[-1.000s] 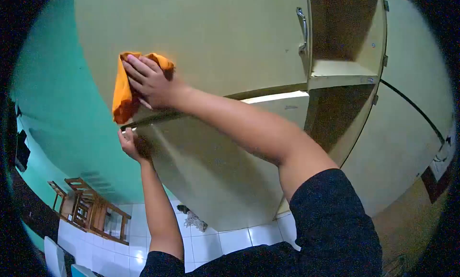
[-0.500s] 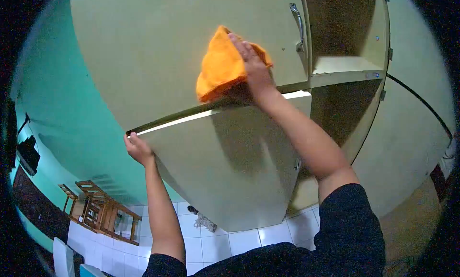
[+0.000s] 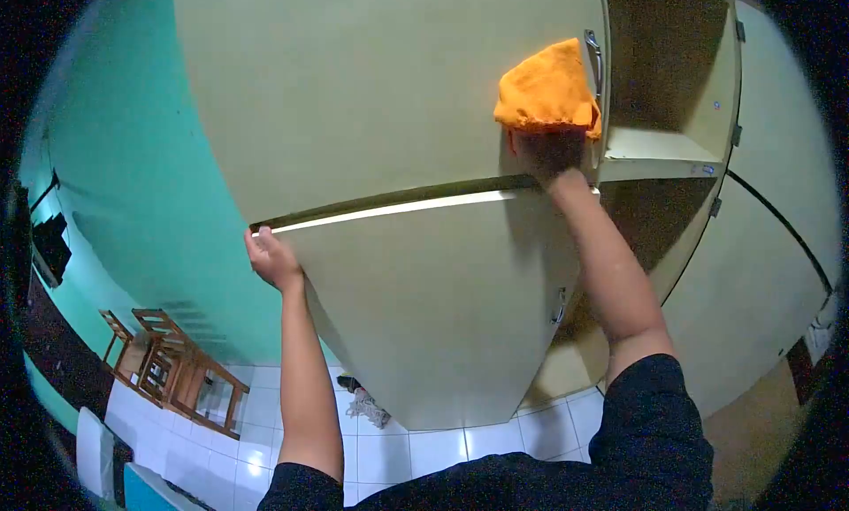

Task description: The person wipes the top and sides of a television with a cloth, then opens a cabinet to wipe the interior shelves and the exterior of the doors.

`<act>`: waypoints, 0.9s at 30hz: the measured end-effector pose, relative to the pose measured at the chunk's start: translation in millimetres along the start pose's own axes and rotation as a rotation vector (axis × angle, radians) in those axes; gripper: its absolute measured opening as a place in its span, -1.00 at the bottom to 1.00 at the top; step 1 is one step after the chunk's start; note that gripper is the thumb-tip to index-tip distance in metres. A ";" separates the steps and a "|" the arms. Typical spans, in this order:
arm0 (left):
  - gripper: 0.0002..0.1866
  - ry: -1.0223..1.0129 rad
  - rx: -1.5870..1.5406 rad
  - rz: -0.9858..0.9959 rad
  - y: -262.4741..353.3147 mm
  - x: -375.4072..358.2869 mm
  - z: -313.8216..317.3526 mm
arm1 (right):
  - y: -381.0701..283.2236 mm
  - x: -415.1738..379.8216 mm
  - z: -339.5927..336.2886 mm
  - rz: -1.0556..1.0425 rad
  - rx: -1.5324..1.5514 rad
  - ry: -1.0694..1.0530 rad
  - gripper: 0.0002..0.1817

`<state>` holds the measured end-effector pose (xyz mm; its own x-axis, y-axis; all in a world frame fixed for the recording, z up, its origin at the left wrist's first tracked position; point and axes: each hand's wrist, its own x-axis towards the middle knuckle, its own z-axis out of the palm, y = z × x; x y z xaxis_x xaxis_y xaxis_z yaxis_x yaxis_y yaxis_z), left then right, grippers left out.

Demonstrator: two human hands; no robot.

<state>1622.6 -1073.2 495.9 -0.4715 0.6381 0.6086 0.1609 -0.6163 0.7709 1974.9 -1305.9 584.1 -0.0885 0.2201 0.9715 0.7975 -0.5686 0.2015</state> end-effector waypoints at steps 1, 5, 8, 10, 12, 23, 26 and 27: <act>-0.52 0.008 0.003 0.010 -2.6 -2.6 1.0 | -3.6 -1.4 9.6 0.043 0.042 -0.028 -0.62; -0.51 0.009 -0.007 -0.028 0.6 -5.8 0.2 | -71.8 18.1 -2.2 -0.060 0.082 0.114 -0.58; -0.51 -0.011 -0.003 0.020 -1.7 -1.4 -2.0 | -125.0 32.4 0.3 -0.003 0.289 -0.034 -0.42; -0.51 0.016 0.006 0.051 -5.1 -2.5 0.5 | -164.6 49.6 -16.0 -0.034 0.219 -0.102 -0.37; -0.50 -0.004 0.010 0.027 -2.4 -2.4 -1.5 | -203.6 62.6 -23.5 -0.060 0.301 -0.052 -0.24; -0.65 -0.066 -0.844 -0.187 -14.6 -3.9 2.6 | -353.4 86.8 -24.1 -0.526 0.632 0.171 -0.37; -0.62 -0.088 -0.152 0.137 -4.2 -2.4 -6.5 | -356.6 85.2 -7.4 -0.573 0.581 0.230 -0.37; -0.60 -0.124 -0.095 0.104 -5.0 -2.0 -6.1 | -351.6 83.0 -8.0 -0.552 0.628 0.211 -0.37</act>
<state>1617.4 -1074.3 489.7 -0.3449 0.6173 0.7071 0.1180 -0.7188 0.6851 1682.4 -1094.0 594.9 -0.6205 0.1485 0.7700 0.7841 0.1337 0.6060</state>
